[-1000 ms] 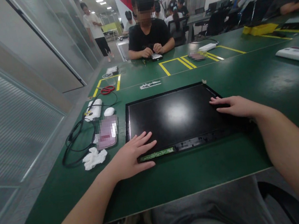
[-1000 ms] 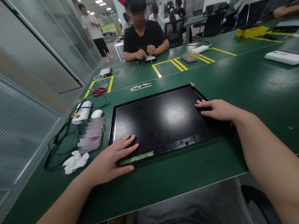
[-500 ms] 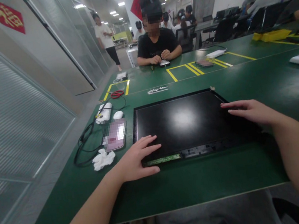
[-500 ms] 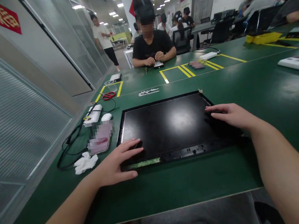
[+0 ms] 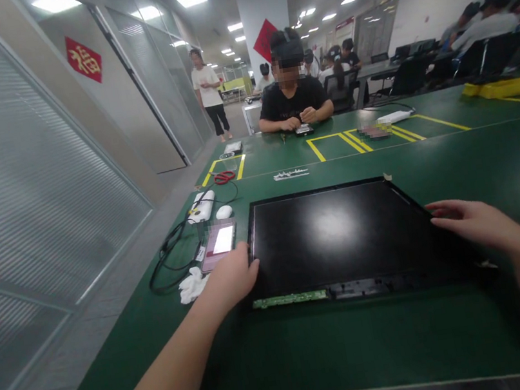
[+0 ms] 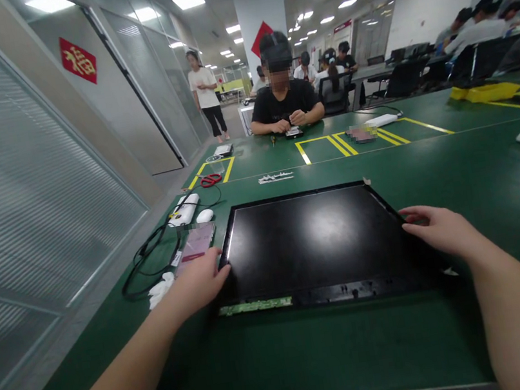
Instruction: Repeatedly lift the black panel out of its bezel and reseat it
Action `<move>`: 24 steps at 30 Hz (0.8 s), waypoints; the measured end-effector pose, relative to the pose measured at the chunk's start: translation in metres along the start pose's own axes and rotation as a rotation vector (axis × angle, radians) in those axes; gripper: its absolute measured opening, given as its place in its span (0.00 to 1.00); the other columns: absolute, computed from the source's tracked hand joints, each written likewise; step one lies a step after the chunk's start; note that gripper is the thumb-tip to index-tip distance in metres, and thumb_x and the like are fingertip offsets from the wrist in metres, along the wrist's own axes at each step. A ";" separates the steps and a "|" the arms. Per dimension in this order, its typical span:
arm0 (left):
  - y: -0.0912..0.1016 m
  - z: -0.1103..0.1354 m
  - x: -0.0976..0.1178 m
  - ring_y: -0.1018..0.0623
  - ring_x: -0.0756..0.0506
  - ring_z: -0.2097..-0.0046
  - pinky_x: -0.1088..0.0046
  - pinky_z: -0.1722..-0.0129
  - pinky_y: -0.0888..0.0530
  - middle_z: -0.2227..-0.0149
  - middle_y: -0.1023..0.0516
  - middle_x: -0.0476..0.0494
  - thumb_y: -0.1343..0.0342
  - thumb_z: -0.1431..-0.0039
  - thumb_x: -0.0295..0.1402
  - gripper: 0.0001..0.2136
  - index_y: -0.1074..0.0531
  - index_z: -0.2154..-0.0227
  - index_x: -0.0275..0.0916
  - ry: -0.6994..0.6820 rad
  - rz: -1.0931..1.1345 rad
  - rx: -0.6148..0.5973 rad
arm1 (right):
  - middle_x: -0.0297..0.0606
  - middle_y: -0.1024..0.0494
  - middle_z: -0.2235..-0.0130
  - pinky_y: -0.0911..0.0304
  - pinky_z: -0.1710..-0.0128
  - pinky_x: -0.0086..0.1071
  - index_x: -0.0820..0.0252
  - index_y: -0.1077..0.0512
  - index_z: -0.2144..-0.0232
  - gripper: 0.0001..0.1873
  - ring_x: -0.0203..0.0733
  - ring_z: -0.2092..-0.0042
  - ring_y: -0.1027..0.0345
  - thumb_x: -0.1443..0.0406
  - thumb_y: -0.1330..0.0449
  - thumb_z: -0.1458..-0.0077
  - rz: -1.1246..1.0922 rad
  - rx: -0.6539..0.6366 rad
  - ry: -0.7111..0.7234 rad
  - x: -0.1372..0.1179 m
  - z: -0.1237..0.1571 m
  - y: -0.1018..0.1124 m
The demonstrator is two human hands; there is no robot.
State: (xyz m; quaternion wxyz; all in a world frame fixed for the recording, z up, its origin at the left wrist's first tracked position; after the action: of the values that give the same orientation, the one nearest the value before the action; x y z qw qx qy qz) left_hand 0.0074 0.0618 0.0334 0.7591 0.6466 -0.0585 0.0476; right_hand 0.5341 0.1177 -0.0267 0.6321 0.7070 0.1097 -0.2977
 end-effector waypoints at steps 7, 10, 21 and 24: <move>-0.015 -0.010 -0.002 0.15 0.29 0.49 0.58 0.52 0.24 0.52 0.17 0.16 0.54 0.29 0.29 0.12 0.28 0.51 0.29 0.140 -0.013 0.000 | 0.46 0.16 0.62 0.26 0.53 0.54 0.45 0.24 0.61 0.23 0.64 0.57 0.19 0.49 0.39 0.62 0.015 -0.032 -0.016 0.005 -0.005 -0.009; -0.022 -0.011 -0.009 0.15 0.30 0.50 0.58 0.53 0.23 0.53 0.17 0.17 0.54 0.30 0.27 0.12 0.28 0.51 0.30 0.120 0.006 0.021 | 0.51 0.17 0.60 0.26 0.51 0.56 0.45 0.26 0.61 0.23 0.67 0.53 0.20 0.48 0.39 0.61 0.054 -0.029 0.030 0.001 -0.005 -0.016; -0.007 -0.010 -0.026 0.16 0.37 0.62 0.66 0.63 0.26 0.68 0.19 0.40 0.49 0.32 0.29 0.03 0.34 0.63 0.43 0.074 0.551 0.238 | 0.59 0.19 0.50 0.27 0.44 0.58 0.49 0.28 0.62 0.20 0.68 0.47 0.22 0.48 0.43 0.55 0.162 -0.010 0.091 0.007 -0.014 -0.025; -0.015 -0.010 -0.028 0.20 0.43 0.73 0.72 0.73 0.28 0.73 0.23 0.52 0.39 0.39 0.37 0.10 0.34 0.58 0.44 0.122 1.182 0.218 | 0.59 0.19 0.50 0.28 0.45 0.57 0.51 0.27 0.61 0.20 0.68 0.47 0.22 0.49 0.43 0.54 0.180 0.002 0.075 0.004 -0.012 -0.023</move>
State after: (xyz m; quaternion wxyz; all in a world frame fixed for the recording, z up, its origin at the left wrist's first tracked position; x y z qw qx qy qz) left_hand -0.0182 0.0694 0.0131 0.5353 0.5748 -0.3590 0.5042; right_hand 0.5285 0.1323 -0.0476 0.6511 0.7252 0.0689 -0.2131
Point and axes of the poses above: each hand's wrist, its own z-axis away from the middle knuckle, its own y-axis out of the back of the hand, x = y × z, the point moved 7 cm from there along -z, towards the middle knuckle
